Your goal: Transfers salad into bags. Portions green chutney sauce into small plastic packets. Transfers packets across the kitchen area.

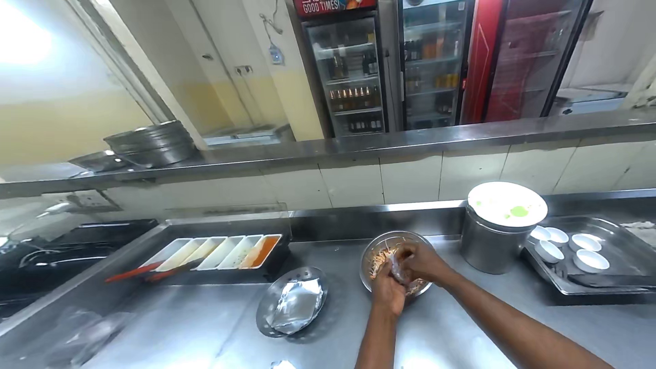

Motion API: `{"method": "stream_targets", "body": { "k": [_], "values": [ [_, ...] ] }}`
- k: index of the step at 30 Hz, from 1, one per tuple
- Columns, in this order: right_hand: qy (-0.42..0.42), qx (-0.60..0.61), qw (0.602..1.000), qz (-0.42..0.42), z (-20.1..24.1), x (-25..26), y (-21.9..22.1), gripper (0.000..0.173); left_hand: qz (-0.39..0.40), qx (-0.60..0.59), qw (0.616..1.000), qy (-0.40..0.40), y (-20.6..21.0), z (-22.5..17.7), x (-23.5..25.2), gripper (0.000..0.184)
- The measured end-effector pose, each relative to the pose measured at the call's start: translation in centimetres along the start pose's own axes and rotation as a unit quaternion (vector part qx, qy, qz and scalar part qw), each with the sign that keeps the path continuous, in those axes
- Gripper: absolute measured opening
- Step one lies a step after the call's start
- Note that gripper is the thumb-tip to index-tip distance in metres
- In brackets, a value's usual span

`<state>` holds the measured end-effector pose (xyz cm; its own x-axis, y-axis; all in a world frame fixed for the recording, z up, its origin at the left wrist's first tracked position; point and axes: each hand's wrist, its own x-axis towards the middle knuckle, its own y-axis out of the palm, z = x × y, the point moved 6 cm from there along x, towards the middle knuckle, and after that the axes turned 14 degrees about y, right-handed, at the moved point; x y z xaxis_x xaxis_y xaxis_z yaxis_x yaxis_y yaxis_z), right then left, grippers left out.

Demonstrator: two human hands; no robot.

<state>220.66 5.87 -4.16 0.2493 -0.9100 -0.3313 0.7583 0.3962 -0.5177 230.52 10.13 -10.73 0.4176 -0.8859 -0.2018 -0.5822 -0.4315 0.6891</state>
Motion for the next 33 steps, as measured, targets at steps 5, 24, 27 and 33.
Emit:
{"method": "stream_targets", "body": {
  "k": [5,24,27,33],
  "values": [
    [0.038,0.112,0.992,0.032,-0.4,-0.2,-0.5,0.014,0.006,-0.036,0.999,-0.015,0.0,1.0,-0.5,0.031],
    [0.188,0.466,0.861,0.082,-9.0,-4.5,1.3,0.015,0.041,-0.013,0.999,-0.021,-0.2,0.1,-4.8,0.036],
    [0.213,0.481,0.840,0.137,-9.5,-5.0,1.8,0.020,0.063,0.008,0.997,-0.034,-0.3,0.1,-5.7,0.035],
    [0.149,0.490,0.845,0.152,-9.3,-7.2,0.6,0.003,0.135,0.108,0.985,-0.024,0.0,-2.6,-7.5,0.014]
  ]
}}
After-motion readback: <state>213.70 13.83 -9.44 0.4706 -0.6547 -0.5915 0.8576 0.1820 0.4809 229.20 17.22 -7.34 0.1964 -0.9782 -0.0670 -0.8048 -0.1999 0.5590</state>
